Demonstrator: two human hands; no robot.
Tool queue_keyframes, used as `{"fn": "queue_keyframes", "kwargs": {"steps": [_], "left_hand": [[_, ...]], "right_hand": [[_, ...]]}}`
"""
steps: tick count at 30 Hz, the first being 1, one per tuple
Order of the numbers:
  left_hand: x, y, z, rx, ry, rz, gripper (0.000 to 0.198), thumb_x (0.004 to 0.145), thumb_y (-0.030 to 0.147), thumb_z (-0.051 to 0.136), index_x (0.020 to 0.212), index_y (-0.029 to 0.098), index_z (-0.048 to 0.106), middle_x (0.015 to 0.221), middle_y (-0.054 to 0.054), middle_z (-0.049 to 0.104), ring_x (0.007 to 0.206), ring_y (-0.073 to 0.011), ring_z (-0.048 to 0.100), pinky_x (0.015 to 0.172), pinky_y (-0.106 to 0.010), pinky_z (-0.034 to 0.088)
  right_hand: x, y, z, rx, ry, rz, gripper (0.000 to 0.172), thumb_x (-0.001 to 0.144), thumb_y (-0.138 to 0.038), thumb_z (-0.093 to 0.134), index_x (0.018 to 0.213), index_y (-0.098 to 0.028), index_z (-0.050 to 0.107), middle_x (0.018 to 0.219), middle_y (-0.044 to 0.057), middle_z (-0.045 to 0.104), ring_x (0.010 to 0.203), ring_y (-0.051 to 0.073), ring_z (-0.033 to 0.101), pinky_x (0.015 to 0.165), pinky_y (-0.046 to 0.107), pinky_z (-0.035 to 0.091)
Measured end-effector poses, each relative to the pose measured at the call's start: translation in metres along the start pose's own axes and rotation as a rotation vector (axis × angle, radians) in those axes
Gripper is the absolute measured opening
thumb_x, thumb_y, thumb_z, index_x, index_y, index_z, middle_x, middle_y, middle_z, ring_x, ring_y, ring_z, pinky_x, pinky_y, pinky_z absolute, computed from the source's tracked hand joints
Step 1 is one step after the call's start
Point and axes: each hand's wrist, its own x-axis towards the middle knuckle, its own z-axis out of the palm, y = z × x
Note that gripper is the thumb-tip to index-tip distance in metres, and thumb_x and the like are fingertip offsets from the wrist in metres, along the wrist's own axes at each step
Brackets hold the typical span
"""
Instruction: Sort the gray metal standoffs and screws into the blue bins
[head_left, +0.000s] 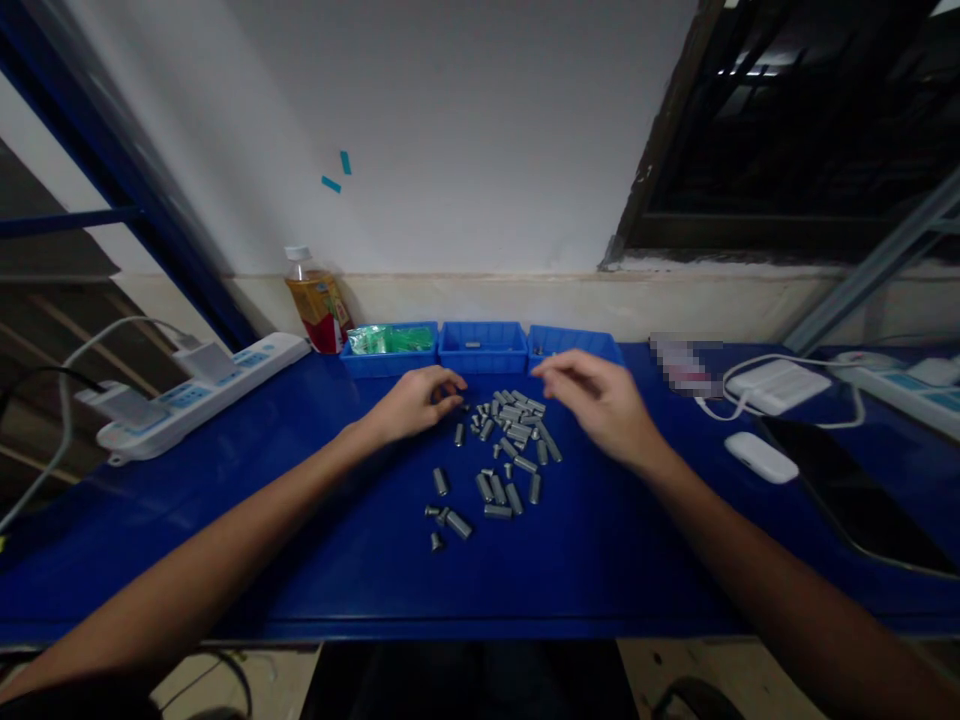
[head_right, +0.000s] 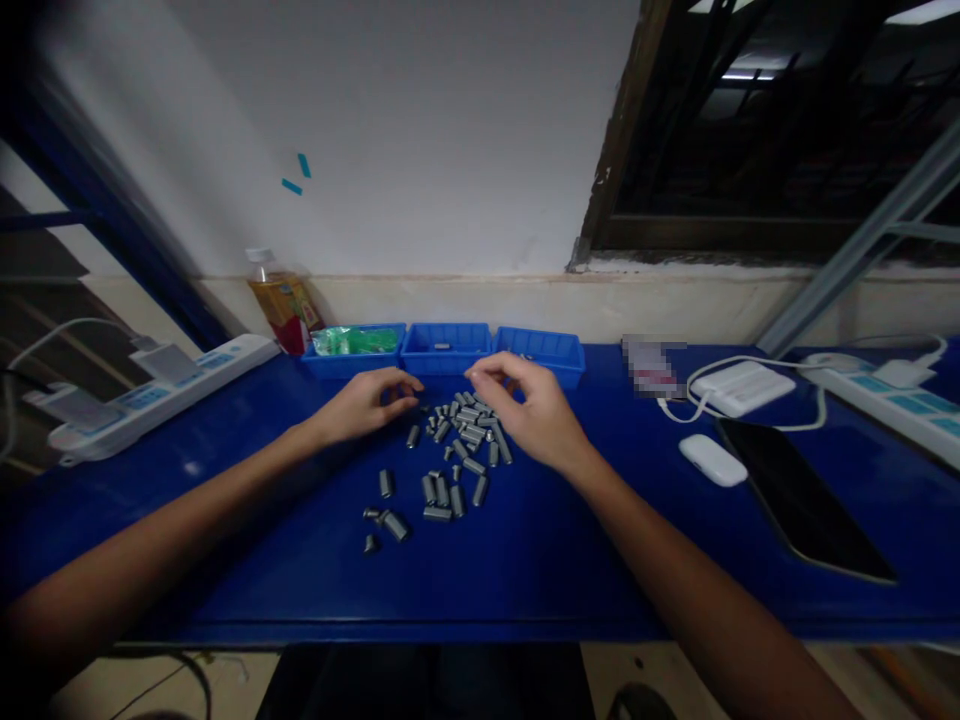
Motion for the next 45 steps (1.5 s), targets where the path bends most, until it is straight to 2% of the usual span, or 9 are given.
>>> {"fn": "queue_keyframes", "kwargs": {"steps": [3,5,11,16,25,31,38,41,45], "left_hand": [[0.02,-0.025,0.017,0.011,-0.104,0.03,0.022,0.08,0.029,0.059,0.096,0.015,0.065,0.09,-0.006,0.064,0.074,-0.0155,0.058,0.068,-0.028,0.046],[0.023,-0.03,0.023,-0.012,-0.111,0.066,0.019,0.082,0.03,0.056,0.09,0.016,0.066,0.088,-0.006,0.064,0.075,-0.0155,0.058,0.069,-0.027,0.045],[0.012,-0.002,0.029,-0.206,-0.05,0.092,0.025,0.091,0.031,0.044,0.087,0.015,0.062,0.084,-0.004,0.064,0.078,-0.0153,0.057,0.071,-0.027,0.044],[-0.003,0.02,0.034,-0.297,-0.026,0.189,0.024,0.093,0.03,0.043,0.081,0.016,0.058,0.076,-0.002,0.059,0.075,-0.014,0.054,0.071,-0.026,0.041],[-0.007,0.02,0.035,-0.325,-0.004,0.183,0.03,0.095,0.029,0.037,0.076,0.016,0.057,0.073,-0.002,0.058,0.073,-0.0139,0.054,0.071,-0.027,0.042],[-0.014,0.021,0.039,-0.297,0.132,0.204,0.021,0.09,0.025,0.047,0.11,0.018,0.05,0.096,-0.006,0.059,0.086,-0.0155,0.055,0.077,-0.028,0.044],[-0.016,0.022,0.039,-0.176,0.197,0.325,0.006,0.088,0.02,0.051,0.093,0.018,0.054,0.085,-0.004,0.061,0.079,-0.0161,0.053,0.073,-0.03,0.04],[-0.016,0.023,0.038,-0.187,0.193,0.3,0.008,0.089,0.021,0.049,0.092,0.017,0.055,0.084,-0.004,0.061,0.078,-0.016,0.052,0.072,-0.03,0.04],[-0.016,0.023,0.037,-0.196,0.192,0.278,0.013,0.092,0.021,0.044,0.089,0.016,0.056,0.083,-0.004,0.06,0.078,-0.0157,0.05,0.073,-0.03,0.039]], "right_hand": [[0.007,0.019,0.019,-0.002,-0.098,0.064,0.015,0.087,-0.022,0.052,0.082,-0.016,0.064,0.074,0.002,0.064,0.069,0.014,0.057,0.063,0.027,0.043],[0.007,0.028,0.028,-0.044,-0.123,0.055,0.013,0.086,-0.02,0.053,0.081,-0.017,0.064,0.072,0.001,0.063,0.07,0.014,0.055,0.066,0.028,0.041],[-0.009,0.015,0.041,-0.237,-0.131,-0.06,0.019,0.083,-0.023,0.058,0.101,-0.017,0.06,0.081,0.004,0.062,0.077,0.018,0.052,0.07,0.032,0.039],[-0.016,-0.006,0.047,-0.292,-0.163,-0.161,0.012,0.087,-0.023,0.053,0.096,-0.018,0.058,0.082,0.006,0.061,0.078,0.02,0.052,0.069,0.033,0.038],[-0.02,-0.008,0.049,-0.228,-0.12,-0.138,0.006,0.086,-0.021,0.053,0.089,-0.018,0.057,0.081,0.005,0.061,0.077,0.019,0.052,0.07,0.033,0.039],[-0.018,-0.01,0.052,-0.081,0.015,-0.017,0.007,0.085,-0.018,0.052,0.078,-0.018,0.056,0.069,0.001,0.055,0.068,0.015,0.05,0.065,0.03,0.038],[-0.017,-0.016,0.054,-0.025,0.006,0.017,0.014,0.086,-0.018,0.051,0.072,-0.019,0.055,0.064,-0.001,0.053,0.063,0.014,0.051,0.063,0.029,0.038],[-0.018,-0.013,0.054,-0.068,0.013,0.001,0.006,0.085,-0.022,0.053,0.082,-0.018,0.057,0.068,0.0,0.055,0.066,0.015,0.052,0.065,0.03,0.039],[-0.021,-0.01,0.054,-0.168,0.004,-0.096,0.016,0.084,-0.023,0.056,0.099,-0.017,0.056,0.079,0.004,0.059,0.075,0.018,0.054,0.07,0.032,0.04]]}}
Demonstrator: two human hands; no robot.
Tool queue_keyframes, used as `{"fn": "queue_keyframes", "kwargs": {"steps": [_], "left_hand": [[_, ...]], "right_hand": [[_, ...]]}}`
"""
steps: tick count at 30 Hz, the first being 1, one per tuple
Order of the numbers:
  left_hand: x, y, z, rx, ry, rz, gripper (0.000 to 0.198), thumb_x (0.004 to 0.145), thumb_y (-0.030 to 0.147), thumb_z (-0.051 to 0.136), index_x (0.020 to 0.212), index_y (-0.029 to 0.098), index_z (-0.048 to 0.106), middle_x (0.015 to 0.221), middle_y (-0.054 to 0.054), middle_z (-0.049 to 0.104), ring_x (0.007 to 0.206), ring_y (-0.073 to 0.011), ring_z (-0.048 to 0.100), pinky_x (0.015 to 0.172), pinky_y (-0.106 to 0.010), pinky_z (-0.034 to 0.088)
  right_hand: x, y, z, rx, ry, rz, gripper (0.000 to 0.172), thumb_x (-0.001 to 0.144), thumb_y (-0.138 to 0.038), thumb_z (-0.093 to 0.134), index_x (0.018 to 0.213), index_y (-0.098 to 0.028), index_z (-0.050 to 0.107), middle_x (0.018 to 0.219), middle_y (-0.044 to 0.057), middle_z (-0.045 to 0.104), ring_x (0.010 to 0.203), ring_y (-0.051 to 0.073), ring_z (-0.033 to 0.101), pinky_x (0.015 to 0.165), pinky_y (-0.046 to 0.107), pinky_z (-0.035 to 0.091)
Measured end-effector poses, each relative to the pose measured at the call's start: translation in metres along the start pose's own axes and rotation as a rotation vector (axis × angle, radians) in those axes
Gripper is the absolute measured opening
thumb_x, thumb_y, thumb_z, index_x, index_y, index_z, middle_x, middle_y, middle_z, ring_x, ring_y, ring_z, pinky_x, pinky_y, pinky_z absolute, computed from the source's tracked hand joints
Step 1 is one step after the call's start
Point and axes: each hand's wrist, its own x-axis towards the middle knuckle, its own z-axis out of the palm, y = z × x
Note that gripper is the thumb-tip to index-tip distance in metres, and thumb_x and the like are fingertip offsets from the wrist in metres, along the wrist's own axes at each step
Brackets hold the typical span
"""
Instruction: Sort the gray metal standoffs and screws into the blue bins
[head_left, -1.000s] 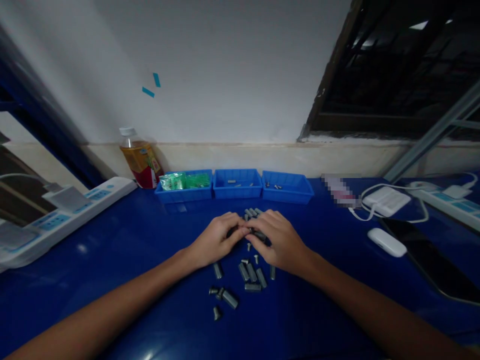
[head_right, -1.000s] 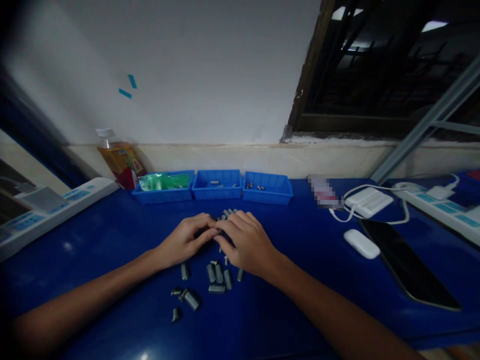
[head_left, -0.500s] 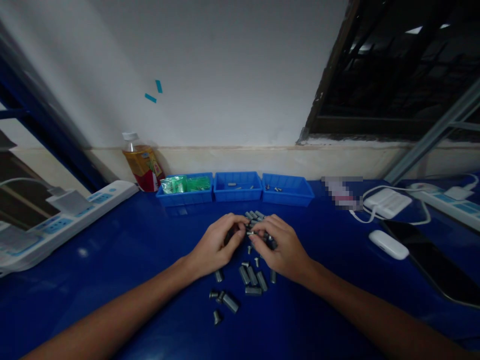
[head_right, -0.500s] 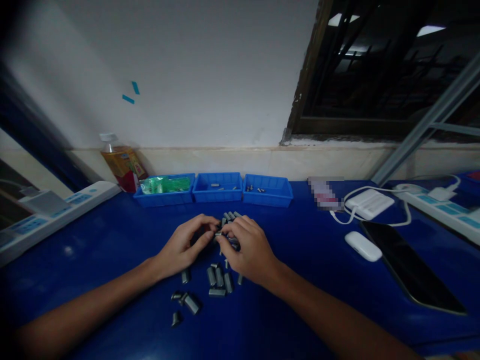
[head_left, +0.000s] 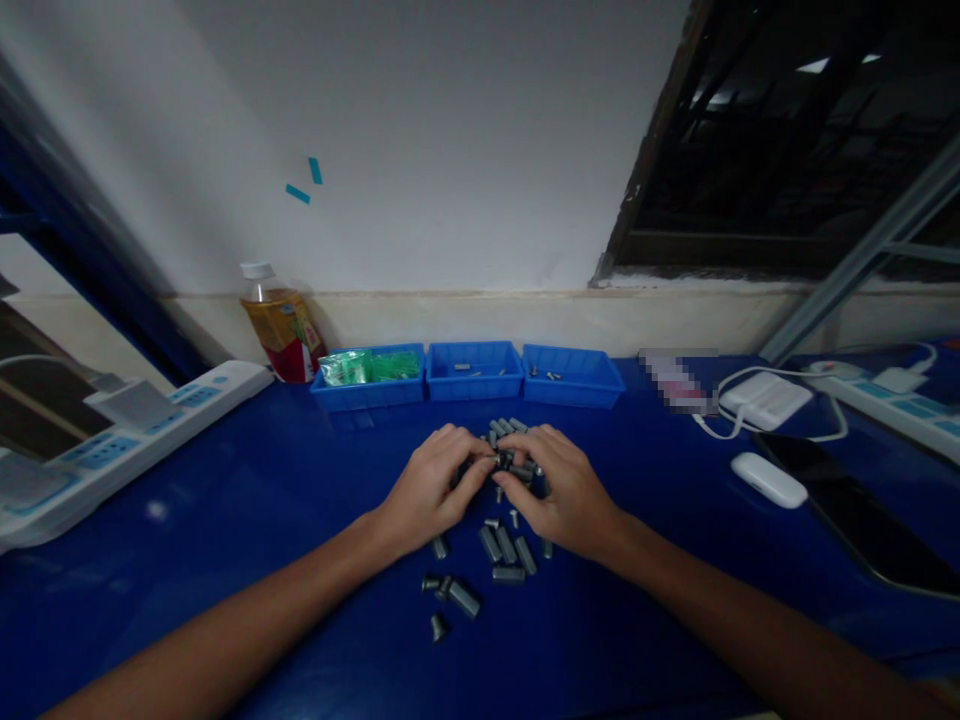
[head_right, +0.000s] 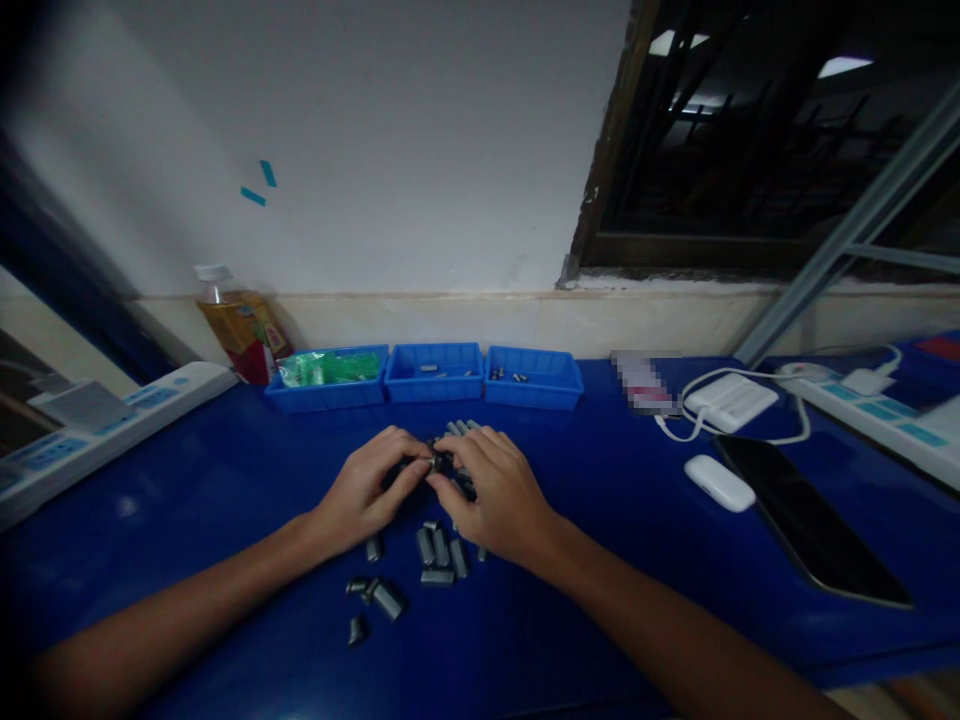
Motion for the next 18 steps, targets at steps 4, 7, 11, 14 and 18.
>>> {"fn": "queue_keyframes", "kwargs": {"steps": [4,7,11,14,18], "left_hand": [[0.0,0.001,0.001,0.023,-0.047,0.012,0.021,0.094,0.024,0.04,0.084,0.015,0.056,0.077,-0.003,0.058,0.074,-0.0154,0.049,0.071,-0.03,0.038],[0.003,-0.003,-0.002,0.061,-0.085,-0.055,0.026,0.095,0.027,0.037,0.083,0.016,0.057,0.076,-0.003,0.058,0.075,-0.0155,0.05,0.072,-0.03,0.039],[0.005,-0.019,-0.019,0.064,-0.121,-0.168,0.022,0.093,0.026,0.039,0.094,0.017,0.06,0.086,-0.003,0.063,0.08,-0.0161,0.055,0.074,-0.029,0.042],[0.002,-0.03,-0.037,0.032,-0.305,-0.112,0.019,0.087,0.021,0.048,0.101,0.018,0.059,0.095,-0.004,0.063,0.086,-0.0167,0.057,0.077,-0.029,0.043],[-0.003,-0.034,-0.046,0.099,-0.467,-0.028,0.023,0.082,0.022,0.057,0.105,0.022,0.059,0.105,-0.004,0.06,0.098,-0.0203,0.054,0.087,-0.035,0.039]], "right_hand": [[0.0,-0.003,0.0,-0.068,0.0,-0.072,0.007,0.085,-0.02,0.053,0.09,-0.018,0.057,0.077,0.004,0.06,0.074,0.018,0.052,0.067,0.031,0.038],[0.006,0.005,-0.006,-0.136,-0.004,-0.08,0.006,0.083,-0.023,0.055,0.086,-0.018,0.058,0.077,0.004,0.061,0.075,0.019,0.052,0.068,0.032,0.038],[0.019,0.051,-0.024,-0.33,0.118,0.024,0.013,0.084,-0.029,0.054,0.082,-0.018,0.061,0.081,0.007,0.062,0.082,0.022,0.053,0.072,0.035,0.038],[0.023,0.095,-0.035,-0.487,0.186,0.192,0.018,0.085,-0.033,0.053,0.08,-0.018,0.063,0.084,0.009,0.062,0.086,0.024,0.052,0.074,0.035,0.038],[0.02,0.128,-0.036,-0.566,0.21,0.337,0.023,0.084,-0.037,0.055,0.077,-0.018,0.065,0.084,0.008,0.062,0.088,0.026,0.052,0.073,0.035,0.036]]}}
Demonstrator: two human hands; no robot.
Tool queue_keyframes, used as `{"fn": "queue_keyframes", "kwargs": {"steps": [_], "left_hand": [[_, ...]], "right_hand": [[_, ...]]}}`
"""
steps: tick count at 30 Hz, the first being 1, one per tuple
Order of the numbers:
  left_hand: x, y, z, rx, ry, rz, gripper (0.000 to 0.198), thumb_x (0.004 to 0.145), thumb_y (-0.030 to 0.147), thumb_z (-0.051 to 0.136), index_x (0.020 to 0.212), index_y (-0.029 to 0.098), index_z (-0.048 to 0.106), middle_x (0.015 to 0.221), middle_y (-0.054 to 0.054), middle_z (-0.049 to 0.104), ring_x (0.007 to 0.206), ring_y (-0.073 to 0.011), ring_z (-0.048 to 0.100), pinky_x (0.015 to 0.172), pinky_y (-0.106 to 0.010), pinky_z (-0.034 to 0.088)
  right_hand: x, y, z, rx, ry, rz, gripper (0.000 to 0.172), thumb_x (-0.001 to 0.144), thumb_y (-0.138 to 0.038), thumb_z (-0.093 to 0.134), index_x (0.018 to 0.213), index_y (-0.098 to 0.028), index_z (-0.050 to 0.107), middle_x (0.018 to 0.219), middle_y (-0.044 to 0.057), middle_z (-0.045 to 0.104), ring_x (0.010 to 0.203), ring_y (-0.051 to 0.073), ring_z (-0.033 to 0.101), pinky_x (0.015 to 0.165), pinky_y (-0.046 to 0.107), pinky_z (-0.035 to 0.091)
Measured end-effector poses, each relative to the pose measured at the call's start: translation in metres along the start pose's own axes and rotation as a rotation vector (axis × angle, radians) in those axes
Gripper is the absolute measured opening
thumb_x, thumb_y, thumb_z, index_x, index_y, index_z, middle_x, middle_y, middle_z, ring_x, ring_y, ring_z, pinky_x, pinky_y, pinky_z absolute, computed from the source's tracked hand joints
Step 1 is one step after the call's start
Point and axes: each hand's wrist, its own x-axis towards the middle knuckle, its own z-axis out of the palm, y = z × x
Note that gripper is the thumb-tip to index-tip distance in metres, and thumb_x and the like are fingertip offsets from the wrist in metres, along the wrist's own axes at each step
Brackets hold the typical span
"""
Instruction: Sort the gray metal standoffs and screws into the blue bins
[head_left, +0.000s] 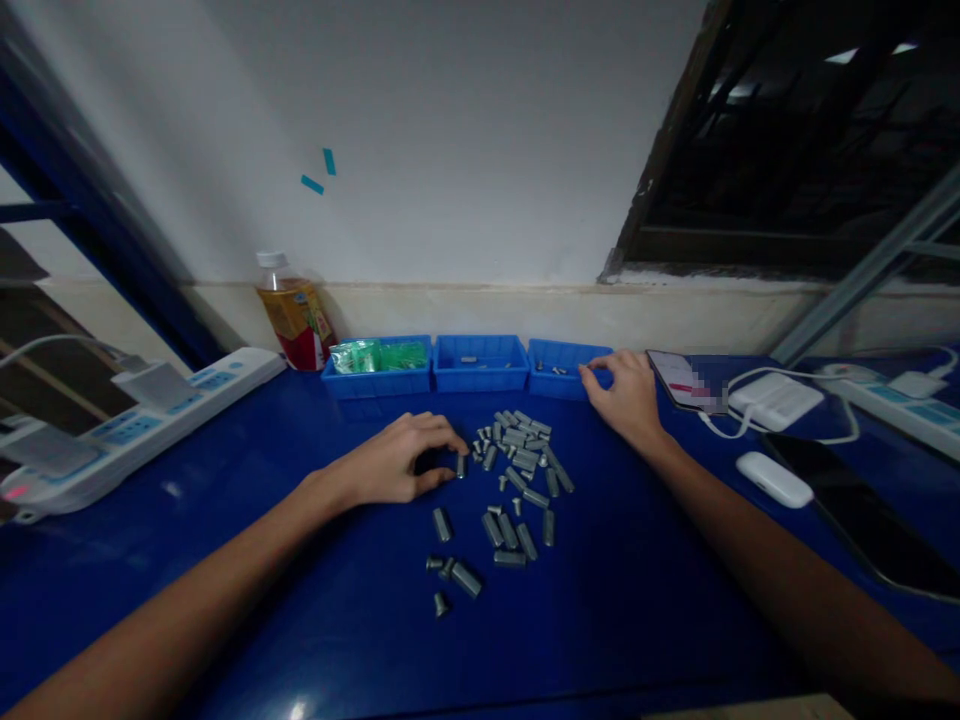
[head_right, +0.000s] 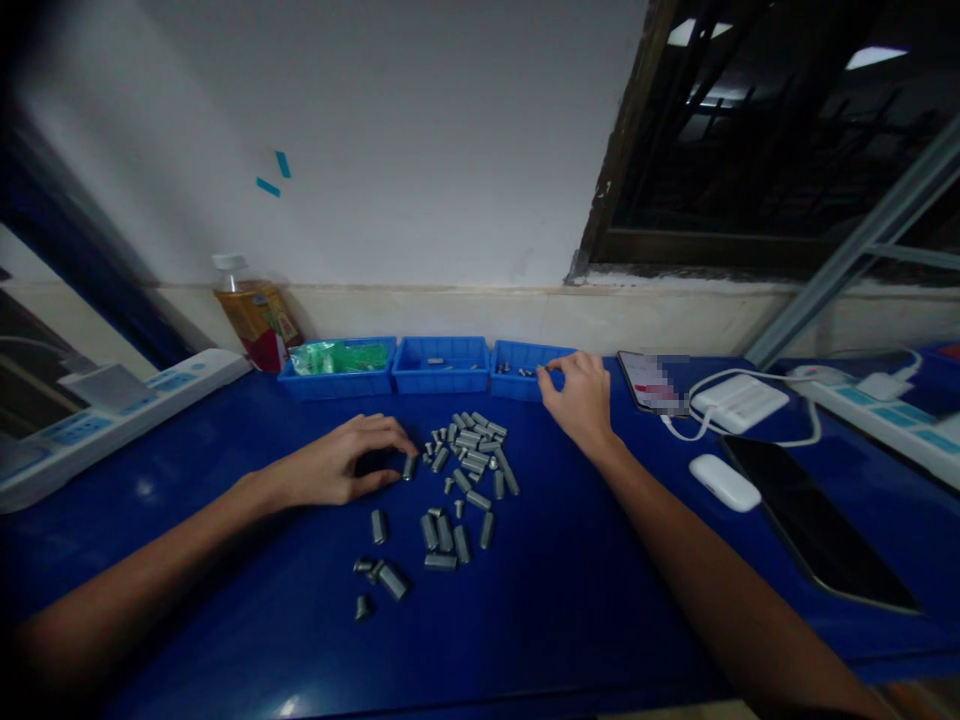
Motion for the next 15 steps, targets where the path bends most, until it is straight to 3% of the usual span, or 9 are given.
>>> {"fn": "queue_keyframes", "kwargs": {"steps": [5,15], "left_hand": [[0.004,0.0,0.011,0.01,0.029,-0.022,0.014,0.087,0.03,0.053,0.095,0.02,0.059,0.097,-0.004,0.059,0.093,-0.0191,0.052,0.083,-0.033,0.037],[0.006,0.003,0.015,0.055,0.055,-0.043,0.023,0.092,0.036,0.042,0.092,0.019,0.057,0.091,-0.004,0.059,0.087,-0.0178,0.051,0.081,-0.032,0.033]], "right_hand": [[-0.004,-0.003,0.007,0.009,-0.048,0.03,0.024,0.085,-0.037,0.052,0.077,-0.019,0.067,0.085,0.007,0.063,0.086,0.024,0.051,0.072,0.034,0.033],[-0.008,-0.003,0.008,0.058,-0.088,0.027,0.031,0.088,-0.037,0.046,0.076,-0.018,0.068,0.081,0.007,0.064,0.086,0.024,0.051,0.076,0.036,0.031]]}}
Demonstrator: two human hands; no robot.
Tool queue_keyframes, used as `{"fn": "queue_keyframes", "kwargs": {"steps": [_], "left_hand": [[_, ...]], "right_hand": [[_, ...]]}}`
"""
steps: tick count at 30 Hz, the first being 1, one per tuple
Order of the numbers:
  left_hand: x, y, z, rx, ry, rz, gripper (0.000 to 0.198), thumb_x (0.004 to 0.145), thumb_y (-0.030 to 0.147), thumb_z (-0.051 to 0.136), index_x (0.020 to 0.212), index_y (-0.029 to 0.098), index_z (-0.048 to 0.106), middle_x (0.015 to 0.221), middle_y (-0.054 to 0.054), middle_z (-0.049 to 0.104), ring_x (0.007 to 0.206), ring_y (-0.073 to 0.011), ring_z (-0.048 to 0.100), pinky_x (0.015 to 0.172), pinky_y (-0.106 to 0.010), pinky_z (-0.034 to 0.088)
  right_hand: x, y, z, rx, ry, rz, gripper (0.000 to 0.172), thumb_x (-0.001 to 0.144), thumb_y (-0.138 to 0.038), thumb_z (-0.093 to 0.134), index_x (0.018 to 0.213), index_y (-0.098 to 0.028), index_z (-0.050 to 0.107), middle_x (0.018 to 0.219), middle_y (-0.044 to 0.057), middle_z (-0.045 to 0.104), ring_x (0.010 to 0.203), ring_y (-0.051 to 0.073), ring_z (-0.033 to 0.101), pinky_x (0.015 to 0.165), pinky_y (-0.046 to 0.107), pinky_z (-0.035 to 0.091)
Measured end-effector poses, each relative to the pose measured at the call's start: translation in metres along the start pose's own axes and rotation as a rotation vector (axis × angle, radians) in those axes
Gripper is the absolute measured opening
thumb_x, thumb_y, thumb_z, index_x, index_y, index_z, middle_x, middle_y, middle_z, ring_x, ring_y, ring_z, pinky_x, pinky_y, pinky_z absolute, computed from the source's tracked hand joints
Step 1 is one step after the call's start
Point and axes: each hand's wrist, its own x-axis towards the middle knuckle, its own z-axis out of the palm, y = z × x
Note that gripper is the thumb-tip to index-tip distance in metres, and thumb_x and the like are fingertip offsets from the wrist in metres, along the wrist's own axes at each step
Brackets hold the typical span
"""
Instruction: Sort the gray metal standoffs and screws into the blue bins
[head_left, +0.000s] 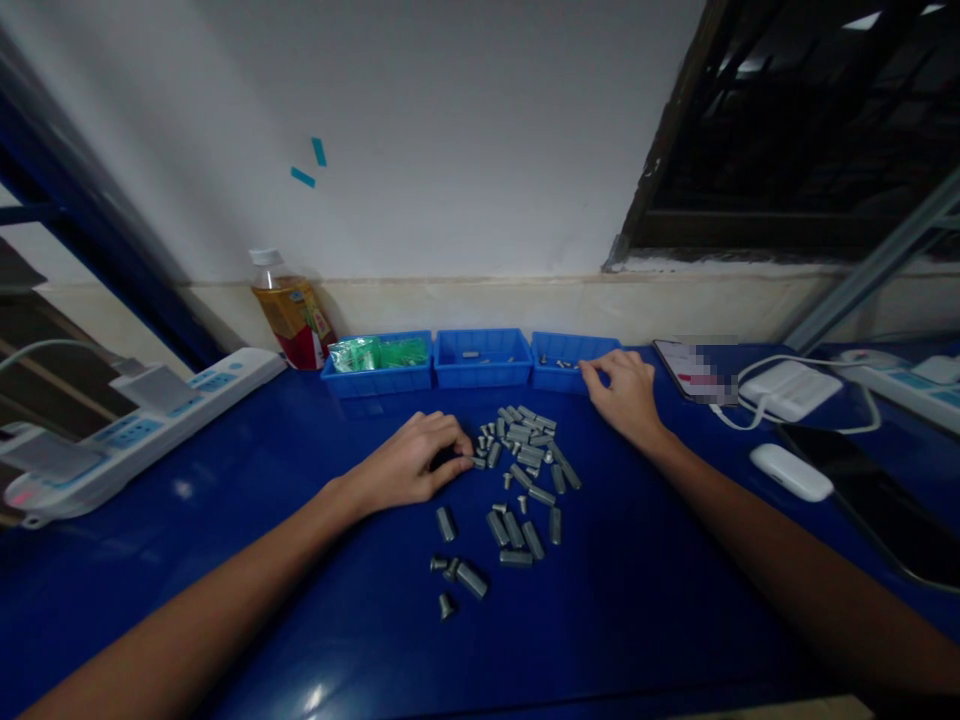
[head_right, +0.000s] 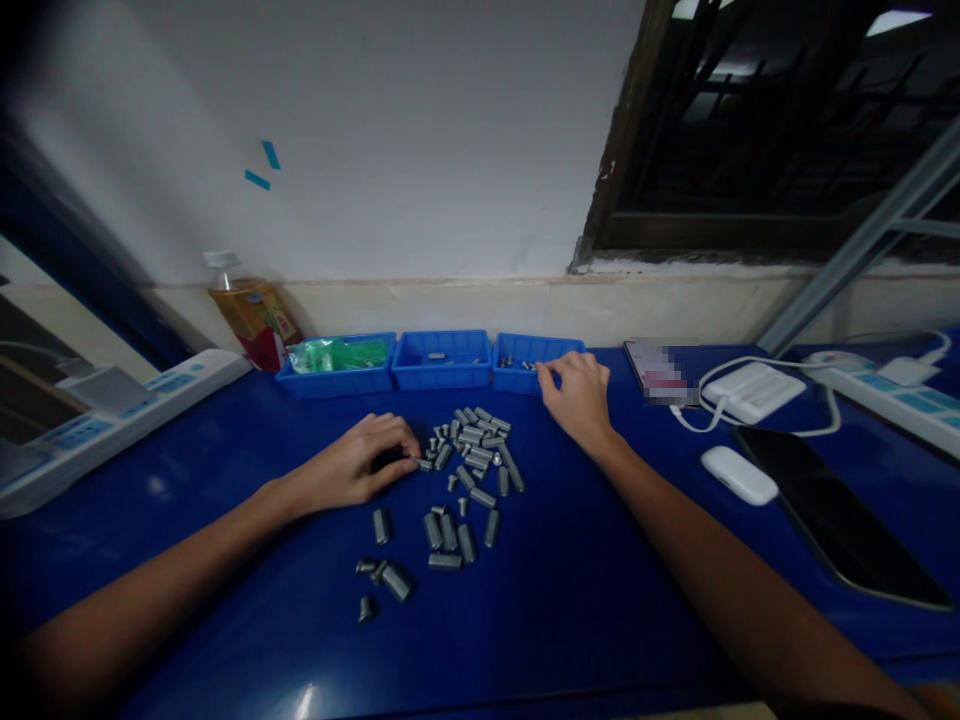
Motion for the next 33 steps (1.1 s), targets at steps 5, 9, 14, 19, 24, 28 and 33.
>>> {"fn": "queue_keyframes", "kwargs": {"steps": [5,9,14,19,24,28,33], "left_hand": [[0.0,0.002,0.0,0.013,0.007,0.0,0.025,0.094,0.035,0.039,0.091,0.019,0.058,0.089,-0.003,0.059,0.085,-0.0169,0.051,0.083,-0.032,0.034],[0.0,0.001,-0.001,0.046,0.008,0.007,0.027,0.095,0.033,0.036,0.09,0.018,0.058,0.089,-0.004,0.059,0.084,-0.017,0.051,0.081,-0.032,0.035],[0.002,0.008,-0.001,-0.032,0.104,-0.038,0.028,0.095,0.032,0.037,0.084,0.016,0.057,0.084,-0.004,0.059,0.081,-0.0161,0.053,0.077,-0.029,0.038],[0.005,0.031,0.004,-0.195,0.275,-0.148,0.031,0.094,0.031,0.037,0.074,0.015,0.053,0.074,-0.002,0.056,0.072,-0.0143,0.053,0.07,-0.026,0.04],[0.005,0.046,0.009,-0.268,0.268,-0.122,0.032,0.095,0.031,0.036,0.072,0.016,0.051,0.071,-0.001,0.054,0.069,-0.0132,0.052,0.066,-0.025,0.039],[0.005,0.047,0.01,-0.219,0.259,-0.085,0.031,0.096,0.03,0.034,0.073,0.016,0.049,0.071,-0.001,0.052,0.07,-0.0137,0.049,0.067,-0.026,0.038],[0.005,0.049,0.011,-0.184,0.253,-0.087,0.031,0.095,0.029,0.03,0.072,0.017,0.046,0.07,-0.002,0.051,0.07,-0.0146,0.047,0.066,-0.027,0.038]], "right_hand": [[-0.001,0.0,0.0,-0.009,0.009,-0.03,0.028,0.088,-0.034,0.048,0.076,-0.019,0.068,0.081,0.007,0.064,0.085,0.024,0.051,0.074,0.037,0.032],[-0.001,-0.001,-0.003,-0.023,0.021,-0.046,0.026,0.088,-0.033,0.048,0.078,-0.018,0.067,0.082,0.007,0.064,0.086,0.025,0.051,0.074,0.037,0.032],[-0.015,-0.039,-0.024,0.024,0.012,-0.228,0.02,0.085,-0.032,0.053,0.092,-0.017,0.063,0.089,0.009,0.062,0.093,0.026,0.051,0.078,0.039,0.034],[-0.051,-0.104,-0.051,0.251,-0.153,-0.54,0.028,0.082,-0.032,0.058,0.105,-0.016,0.056,0.096,0.009,0.062,0.094,0.025,0.053,0.082,0.042,0.036],[-0.064,-0.12,-0.051,0.362,-0.152,-0.645,0.011,0.086,-0.015,0.049,0.096,-0.016,0.054,0.087,0.008,0.062,0.085,0.021,0.055,0.077,0.037,0.043],[-0.064,-0.118,-0.047,0.418,-0.099,-0.644,0.01,0.086,-0.011,0.047,0.089,-0.018,0.053,0.08,0.005,0.061,0.078,0.019,0.056,0.075,0.034,0.046],[-0.067,-0.12,-0.046,0.404,-0.103,-0.66,0.01,0.086,-0.012,0.047,0.09,-0.018,0.054,0.081,0.005,0.061,0.079,0.019,0.057,0.076,0.035,0.048]]}}
